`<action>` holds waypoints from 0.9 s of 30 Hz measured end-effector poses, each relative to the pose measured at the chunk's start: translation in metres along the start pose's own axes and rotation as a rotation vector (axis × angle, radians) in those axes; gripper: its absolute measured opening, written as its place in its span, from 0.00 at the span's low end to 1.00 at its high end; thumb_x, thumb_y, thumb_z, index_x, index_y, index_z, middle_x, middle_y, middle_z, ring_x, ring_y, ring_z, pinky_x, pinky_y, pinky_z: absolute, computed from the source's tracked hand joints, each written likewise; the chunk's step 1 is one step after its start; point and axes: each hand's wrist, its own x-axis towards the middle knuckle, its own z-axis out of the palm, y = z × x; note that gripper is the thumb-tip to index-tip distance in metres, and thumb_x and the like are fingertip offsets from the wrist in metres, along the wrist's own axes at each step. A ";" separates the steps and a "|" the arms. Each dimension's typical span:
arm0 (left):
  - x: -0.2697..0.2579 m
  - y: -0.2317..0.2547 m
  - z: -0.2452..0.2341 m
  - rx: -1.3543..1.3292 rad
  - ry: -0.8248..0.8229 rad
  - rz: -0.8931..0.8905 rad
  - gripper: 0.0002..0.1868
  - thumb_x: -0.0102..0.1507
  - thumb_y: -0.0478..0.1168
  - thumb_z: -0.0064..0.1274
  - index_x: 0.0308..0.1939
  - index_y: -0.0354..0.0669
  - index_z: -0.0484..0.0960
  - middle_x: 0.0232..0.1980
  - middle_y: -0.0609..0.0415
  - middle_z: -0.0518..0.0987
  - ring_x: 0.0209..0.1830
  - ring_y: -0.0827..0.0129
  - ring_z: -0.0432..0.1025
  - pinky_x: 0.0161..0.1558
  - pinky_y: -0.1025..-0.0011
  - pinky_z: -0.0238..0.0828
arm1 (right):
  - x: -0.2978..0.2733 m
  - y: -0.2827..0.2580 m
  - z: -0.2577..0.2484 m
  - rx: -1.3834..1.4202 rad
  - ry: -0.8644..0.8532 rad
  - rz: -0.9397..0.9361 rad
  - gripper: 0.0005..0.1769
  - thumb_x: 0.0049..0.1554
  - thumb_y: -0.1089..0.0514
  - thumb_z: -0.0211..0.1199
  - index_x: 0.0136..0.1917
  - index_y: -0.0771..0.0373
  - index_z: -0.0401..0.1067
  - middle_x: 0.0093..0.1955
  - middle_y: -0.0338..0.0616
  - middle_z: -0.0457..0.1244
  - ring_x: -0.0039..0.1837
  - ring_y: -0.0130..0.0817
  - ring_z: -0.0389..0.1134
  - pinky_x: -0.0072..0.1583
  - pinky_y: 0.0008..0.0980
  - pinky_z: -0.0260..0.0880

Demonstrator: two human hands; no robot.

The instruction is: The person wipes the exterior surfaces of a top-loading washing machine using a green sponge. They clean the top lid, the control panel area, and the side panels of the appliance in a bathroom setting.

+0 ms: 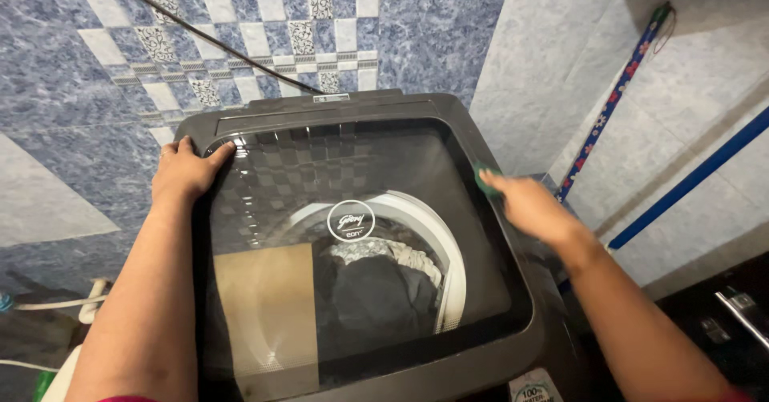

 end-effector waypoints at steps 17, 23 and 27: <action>0.002 0.000 0.001 0.021 0.006 -0.006 0.58 0.56 0.78 0.51 0.78 0.43 0.61 0.80 0.40 0.57 0.77 0.47 0.57 0.70 0.53 0.58 | 0.061 0.037 0.019 -0.164 0.010 0.035 0.36 0.57 0.68 0.51 0.75 0.44 0.66 0.51 0.65 0.67 0.52 0.64 0.70 0.54 0.53 0.69; 0.001 0.000 0.002 0.024 0.001 -0.003 0.58 0.56 0.78 0.51 0.78 0.42 0.61 0.79 0.40 0.58 0.78 0.47 0.57 0.70 0.53 0.58 | -0.044 0.016 -0.005 -0.020 0.059 -0.076 0.41 0.47 0.73 0.47 0.71 0.47 0.68 0.61 0.58 0.67 0.55 0.59 0.70 0.58 0.49 0.69; 0.003 -0.001 0.003 0.015 0.005 0.000 0.58 0.56 0.77 0.51 0.78 0.42 0.60 0.79 0.40 0.57 0.77 0.47 0.57 0.70 0.53 0.58 | -0.001 0.029 0.001 0.003 -0.018 0.024 0.41 0.50 0.71 0.51 0.73 0.43 0.68 0.57 0.61 0.67 0.54 0.58 0.71 0.56 0.47 0.71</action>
